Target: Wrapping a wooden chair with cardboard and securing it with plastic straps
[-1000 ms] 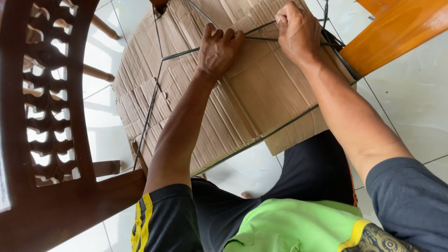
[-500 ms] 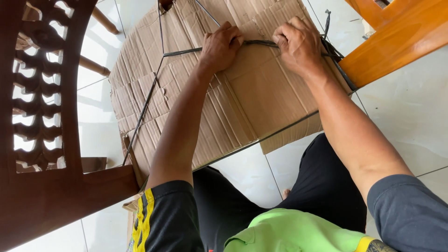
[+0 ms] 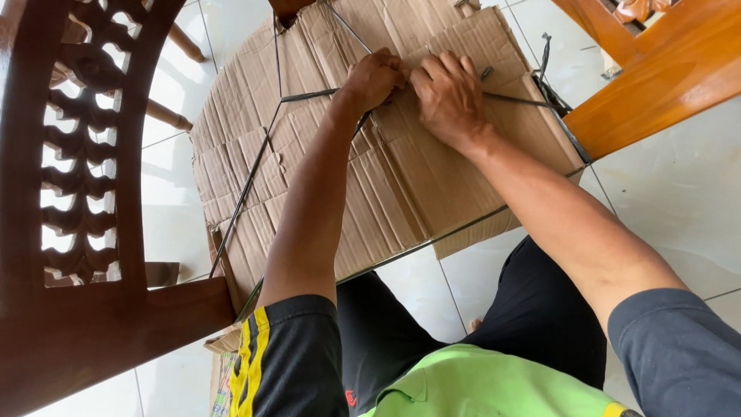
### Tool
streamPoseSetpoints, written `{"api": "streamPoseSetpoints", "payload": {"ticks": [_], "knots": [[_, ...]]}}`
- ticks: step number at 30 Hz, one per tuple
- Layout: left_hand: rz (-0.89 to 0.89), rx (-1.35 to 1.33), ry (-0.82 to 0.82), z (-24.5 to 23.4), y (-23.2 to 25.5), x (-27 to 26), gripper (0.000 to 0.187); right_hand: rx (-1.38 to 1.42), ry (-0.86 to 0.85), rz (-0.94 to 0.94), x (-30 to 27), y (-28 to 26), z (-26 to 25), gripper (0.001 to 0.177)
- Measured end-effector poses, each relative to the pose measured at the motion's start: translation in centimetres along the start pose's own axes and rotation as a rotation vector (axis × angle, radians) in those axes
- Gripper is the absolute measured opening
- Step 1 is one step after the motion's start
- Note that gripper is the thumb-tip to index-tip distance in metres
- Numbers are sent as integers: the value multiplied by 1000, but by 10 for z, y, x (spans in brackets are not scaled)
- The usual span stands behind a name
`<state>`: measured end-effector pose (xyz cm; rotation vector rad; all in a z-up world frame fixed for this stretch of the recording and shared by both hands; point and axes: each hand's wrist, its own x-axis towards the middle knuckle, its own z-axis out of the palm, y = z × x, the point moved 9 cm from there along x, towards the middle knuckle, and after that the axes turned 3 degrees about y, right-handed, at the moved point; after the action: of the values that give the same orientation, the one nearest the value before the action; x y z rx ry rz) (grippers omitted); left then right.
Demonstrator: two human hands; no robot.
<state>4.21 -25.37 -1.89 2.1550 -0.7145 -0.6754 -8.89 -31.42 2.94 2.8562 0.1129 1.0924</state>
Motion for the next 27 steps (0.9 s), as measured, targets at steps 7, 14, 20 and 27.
{"api": "streamPoseSetpoints", "payload": {"ticks": [7,14,20,27], "knots": [[219,202,89,4,-2,9,23,1,-144,180,-1,-9,10,20],[420,146,270,-3,11,-13,23,210,-150,168,5,-5,-15,23],[506,-57,255,-15,32,-37,27,373,-263,231,22,32,-11,20],[578,155,374,-14,35,-38,22,407,-285,321,16,62,35,19]]}}
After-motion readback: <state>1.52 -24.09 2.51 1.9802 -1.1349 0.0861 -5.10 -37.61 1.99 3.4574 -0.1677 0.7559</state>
